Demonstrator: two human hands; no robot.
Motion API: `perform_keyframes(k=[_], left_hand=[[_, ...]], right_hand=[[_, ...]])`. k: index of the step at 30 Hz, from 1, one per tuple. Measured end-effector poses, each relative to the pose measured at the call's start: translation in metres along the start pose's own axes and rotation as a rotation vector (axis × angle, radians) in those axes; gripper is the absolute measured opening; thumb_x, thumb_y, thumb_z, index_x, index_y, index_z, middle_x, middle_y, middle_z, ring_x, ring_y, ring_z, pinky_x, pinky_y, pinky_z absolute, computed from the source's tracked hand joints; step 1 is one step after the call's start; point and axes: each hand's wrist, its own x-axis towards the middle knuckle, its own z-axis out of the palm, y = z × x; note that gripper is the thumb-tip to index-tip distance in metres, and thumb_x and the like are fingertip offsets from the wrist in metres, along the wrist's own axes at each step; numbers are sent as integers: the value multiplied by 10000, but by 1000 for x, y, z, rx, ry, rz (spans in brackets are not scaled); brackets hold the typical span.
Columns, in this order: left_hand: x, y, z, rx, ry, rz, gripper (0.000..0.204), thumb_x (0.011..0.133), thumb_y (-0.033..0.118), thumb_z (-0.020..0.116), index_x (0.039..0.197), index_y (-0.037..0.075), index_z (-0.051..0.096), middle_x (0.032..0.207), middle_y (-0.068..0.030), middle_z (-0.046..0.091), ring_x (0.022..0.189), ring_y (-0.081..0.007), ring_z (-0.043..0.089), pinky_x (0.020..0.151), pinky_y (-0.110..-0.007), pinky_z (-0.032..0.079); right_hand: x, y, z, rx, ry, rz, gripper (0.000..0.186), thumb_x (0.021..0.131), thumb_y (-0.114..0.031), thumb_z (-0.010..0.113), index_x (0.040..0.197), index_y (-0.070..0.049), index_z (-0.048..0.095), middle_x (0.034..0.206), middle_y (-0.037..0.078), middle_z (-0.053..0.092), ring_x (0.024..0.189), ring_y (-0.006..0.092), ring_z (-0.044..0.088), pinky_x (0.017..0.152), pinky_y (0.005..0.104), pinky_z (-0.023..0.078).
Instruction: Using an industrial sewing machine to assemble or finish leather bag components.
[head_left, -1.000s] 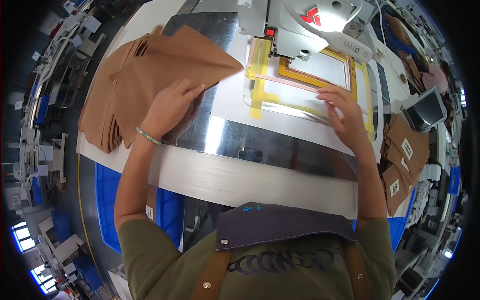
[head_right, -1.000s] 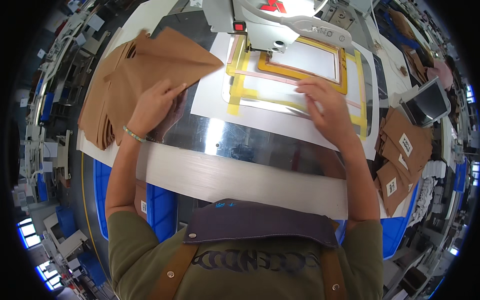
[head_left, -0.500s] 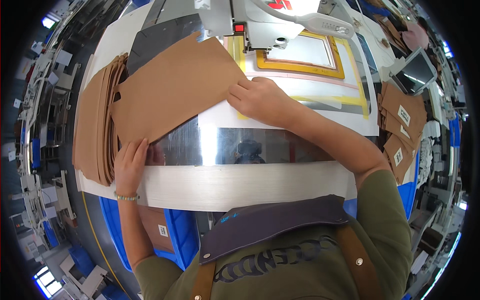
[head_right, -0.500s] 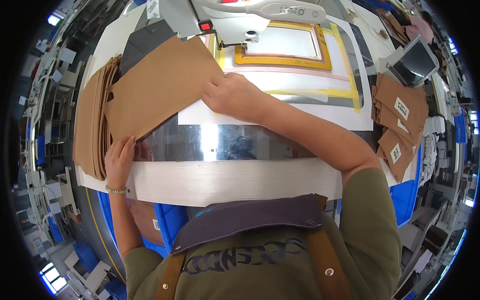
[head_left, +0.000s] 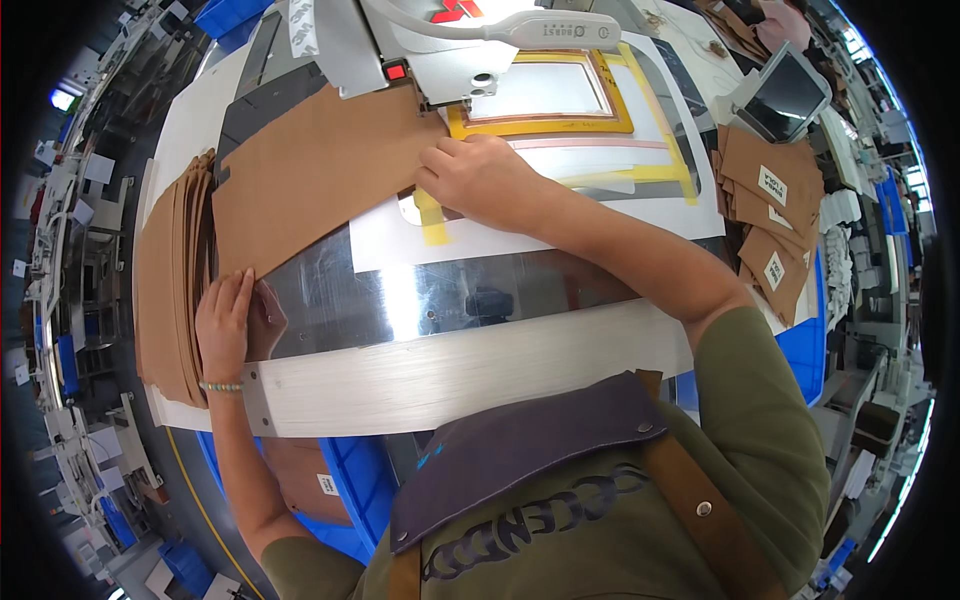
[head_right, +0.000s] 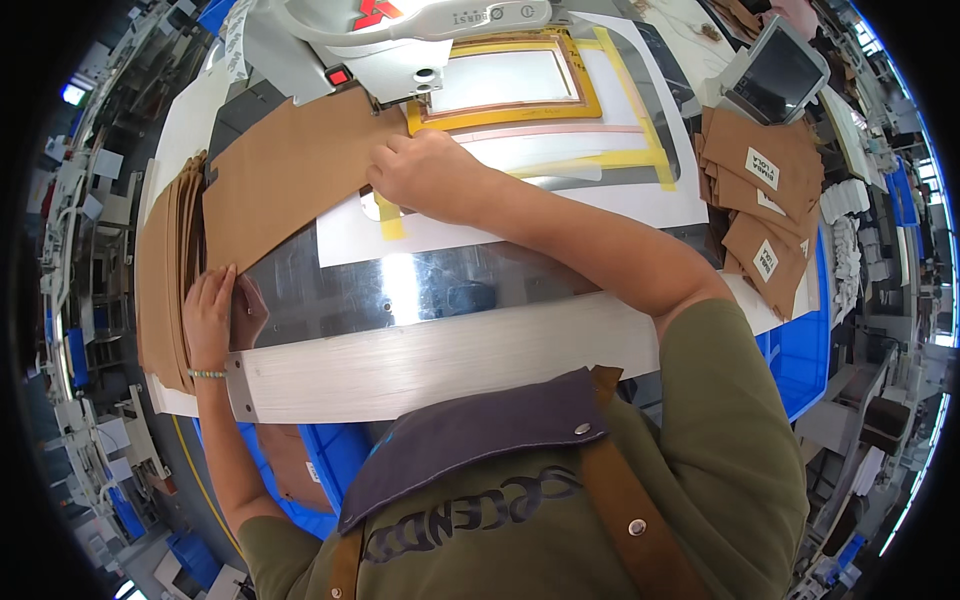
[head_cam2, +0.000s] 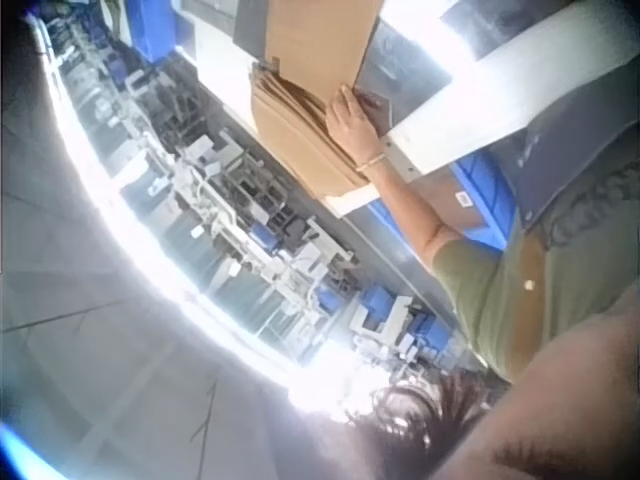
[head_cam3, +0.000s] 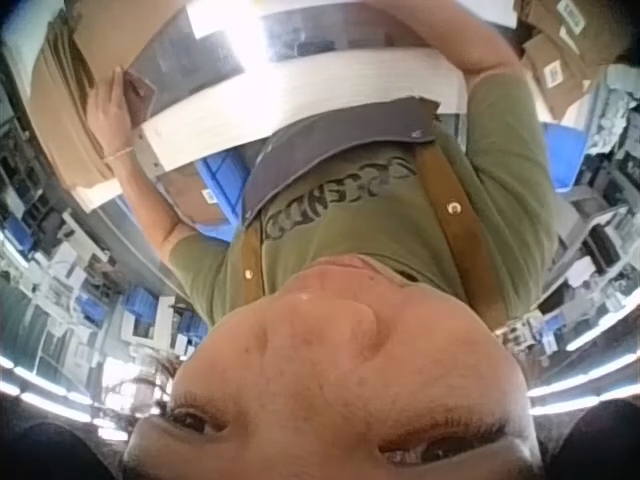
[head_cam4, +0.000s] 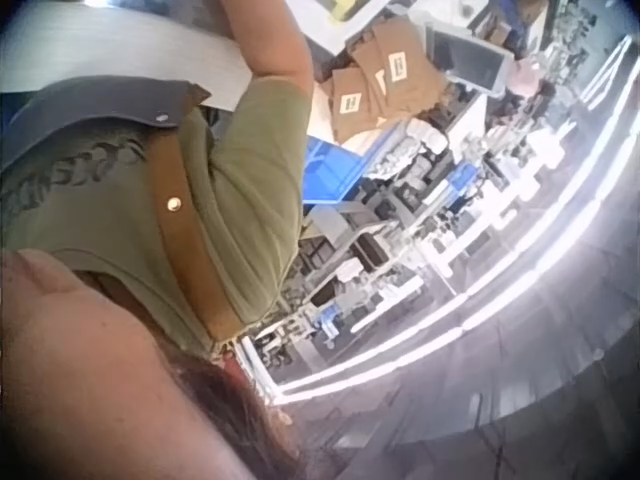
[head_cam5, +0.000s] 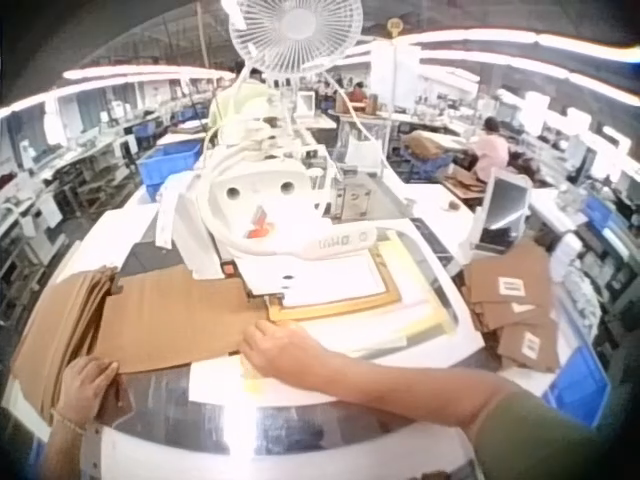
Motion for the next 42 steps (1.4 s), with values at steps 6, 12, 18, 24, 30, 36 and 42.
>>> perform_keyframes(k=[6,12,18,24,30,36,42], left_hand=[[73,-1,28,34,108,65,416,864,62,656,1269,27,742,1218,-113,720,1070,-307,681,911,-409,569],[174,75,36,-160,253,209,364,877,43,672,1232,13,744,1130,-95,700,984,-280,668,856,-401,558],[240,133,29,-240,270,373,352,862,28,696,1210,23,743,949,-69,620,871,-249,640,764,-375,536],[236,158,27,-259,37,227,415,888,19,676,1300,40,717,1142,-100,682,1071,-297,659,915,-403,543],[212,181,22,-362,10,58,470,1012,128,616,1477,61,636,1622,-137,522,1528,-391,412,1241,-502,351],[205,180,22,-442,-38,1,538,1046,219,623,1558,66,564,1697,-104,448,1583,-385,339,1283,-498,291],[210,183,18,-461,-6,-9,548,1042,233,642,1552,49,563,1663,-126,489,1568,-396,363,1277,-497,306]], right_hand=[[-34,26,-14,-12,38,46,165,781,-122,762,917,-85,677,928,33,634,913,187,682,722,319,577],[-120,100,-53,-68,-63,98,79,809,-66,709,871,-82,662,937,39,633,914,205,683,736,343,585],[-189,144,-78,-218,-92,162,80,780,-39,713,802,-86,652,902,25,612,909,194,674,690,332,590],[-229,147,-78,-247,-156,428,193,872,-89,676,1054,-31,703,1165,83,671,1122,259,653,886,382,578],[-241,104,-71,-105,-235,667,612,1098,-461,524,1545,-43,533,1687,104,406,1599,307,291,1280,566,249],[-246,102,-63,30,-198,731,639,1127,-487,474,1585,-42,495,1733,92,363,1635,322,234,1295,614,168],[-242,109,-70,56,-177,726,627,1124,-501,482,1521,-24,571,1650,139,483,1578,324,352,1283,588,221]])
